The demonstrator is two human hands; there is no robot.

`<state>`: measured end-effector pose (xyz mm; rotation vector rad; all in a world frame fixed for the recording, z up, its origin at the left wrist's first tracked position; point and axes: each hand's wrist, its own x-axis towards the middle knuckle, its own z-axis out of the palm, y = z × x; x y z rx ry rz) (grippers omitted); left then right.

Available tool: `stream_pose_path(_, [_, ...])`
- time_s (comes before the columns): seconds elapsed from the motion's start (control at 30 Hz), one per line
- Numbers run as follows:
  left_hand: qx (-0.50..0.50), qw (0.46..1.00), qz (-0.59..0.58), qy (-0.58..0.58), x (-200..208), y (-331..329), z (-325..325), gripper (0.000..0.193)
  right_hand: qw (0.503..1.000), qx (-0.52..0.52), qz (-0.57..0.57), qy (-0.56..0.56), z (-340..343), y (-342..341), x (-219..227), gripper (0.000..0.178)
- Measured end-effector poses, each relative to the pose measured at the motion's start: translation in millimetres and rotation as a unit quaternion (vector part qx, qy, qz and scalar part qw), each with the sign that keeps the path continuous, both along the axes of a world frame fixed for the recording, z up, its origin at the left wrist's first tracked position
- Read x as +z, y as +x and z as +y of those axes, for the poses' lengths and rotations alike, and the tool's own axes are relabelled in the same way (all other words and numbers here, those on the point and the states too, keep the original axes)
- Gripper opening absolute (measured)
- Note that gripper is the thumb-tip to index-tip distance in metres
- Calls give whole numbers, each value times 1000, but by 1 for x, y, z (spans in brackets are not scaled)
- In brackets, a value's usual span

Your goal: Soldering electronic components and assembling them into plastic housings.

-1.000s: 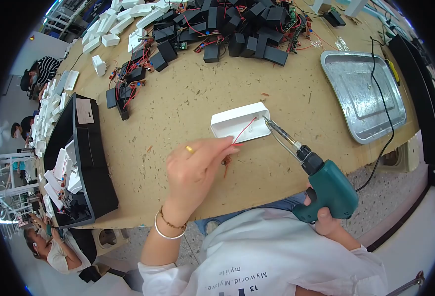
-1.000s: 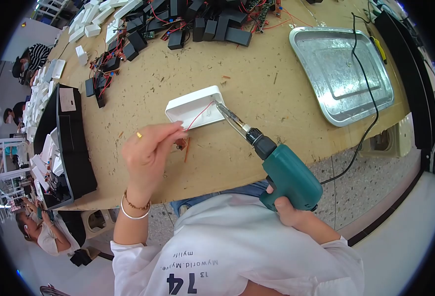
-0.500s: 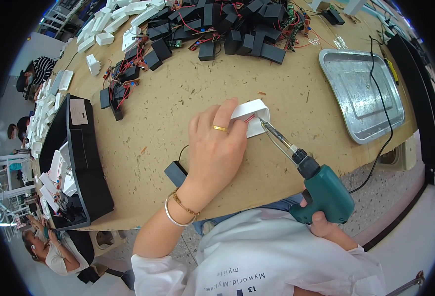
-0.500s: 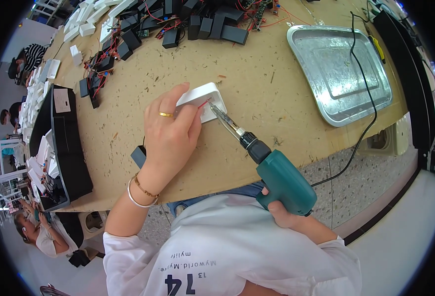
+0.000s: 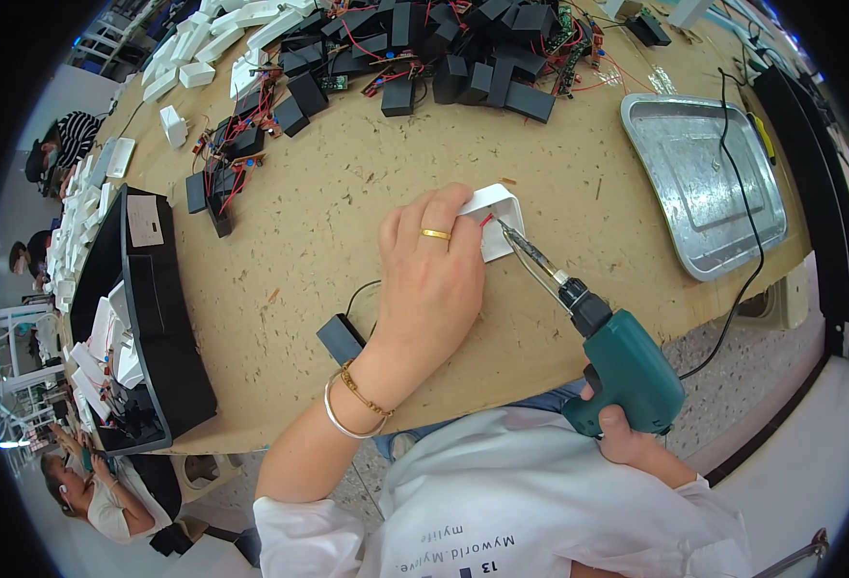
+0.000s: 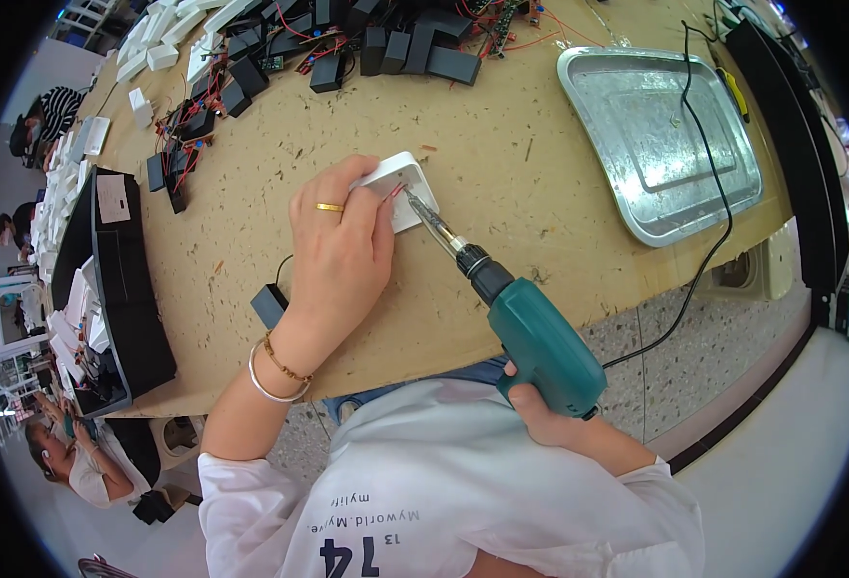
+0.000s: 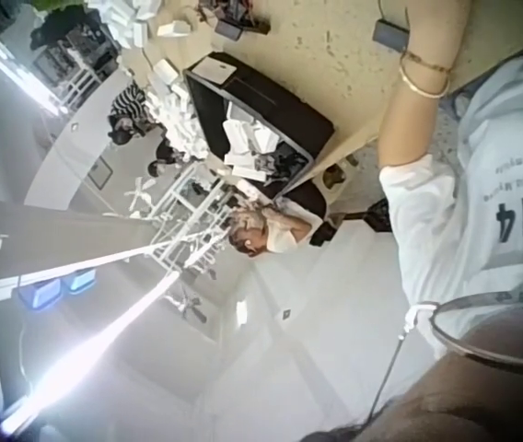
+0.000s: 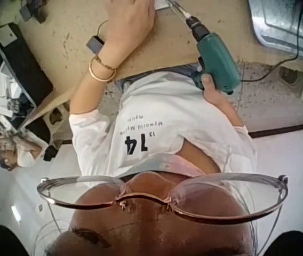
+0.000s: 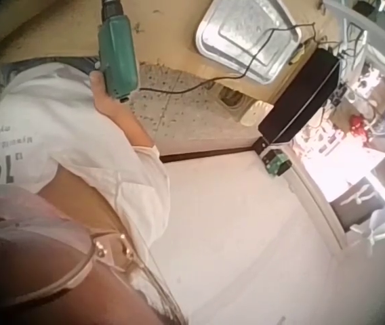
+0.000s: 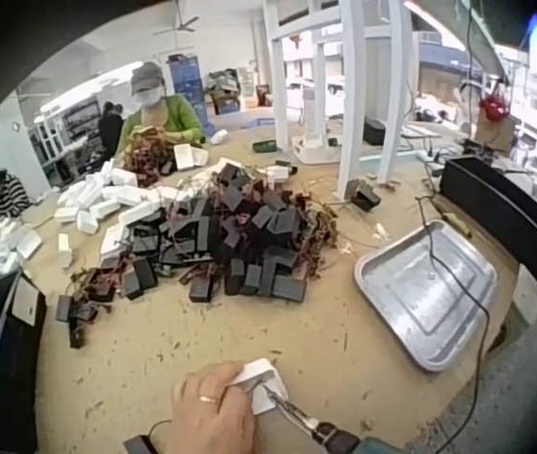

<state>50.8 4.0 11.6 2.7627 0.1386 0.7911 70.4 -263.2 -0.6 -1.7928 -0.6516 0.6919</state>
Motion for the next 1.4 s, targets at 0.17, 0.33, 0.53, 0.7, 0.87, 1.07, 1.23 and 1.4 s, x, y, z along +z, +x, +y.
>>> stream_pose_path(0.17, [18, 1000, -4, 5, 0, 3, -1, 11, 999, -17, 36, 6, 9, 1, 9, 67])
stream_pose_path(0.33, [32, 999, 6, 15, 3, 4, -2, 10, 996, -54, 62, 41, 13, 1, 7, 65])
stream_pose_path(0.53, [34, 999, 8, 27, 2, 4, -2, 9, 996, -39, 75, 18, 20, 7, 13, 65])
stream_pose_path(0.7, [33, 999, 10, 26, 2, 4, -2, 9, 997, -48, 60, 24, 22, 6, 15, 65])
stream_pose_path(0.87, [31, 999, 8, 23, 2, 4, -2, 9, 998, -37, 48, 14, 20, 8, 15, 64])
stream_pose_path(1.07, [26, 999, 11, 21, 1, 4, -2, 8, 998, -47, 42, 17, 25, 7, 15, 60])
stream_pose_path(1.23, [24, 999, 16, 22, 2, 3, -1, 9, 997, -27, 58, -31, 24, 9, 22, 60])
stream_pose_path(1.4, [23, 999, 13, 20, 2, 3, -2, 11, 996, -58, 70, 14, 20, 7, 13, 66])
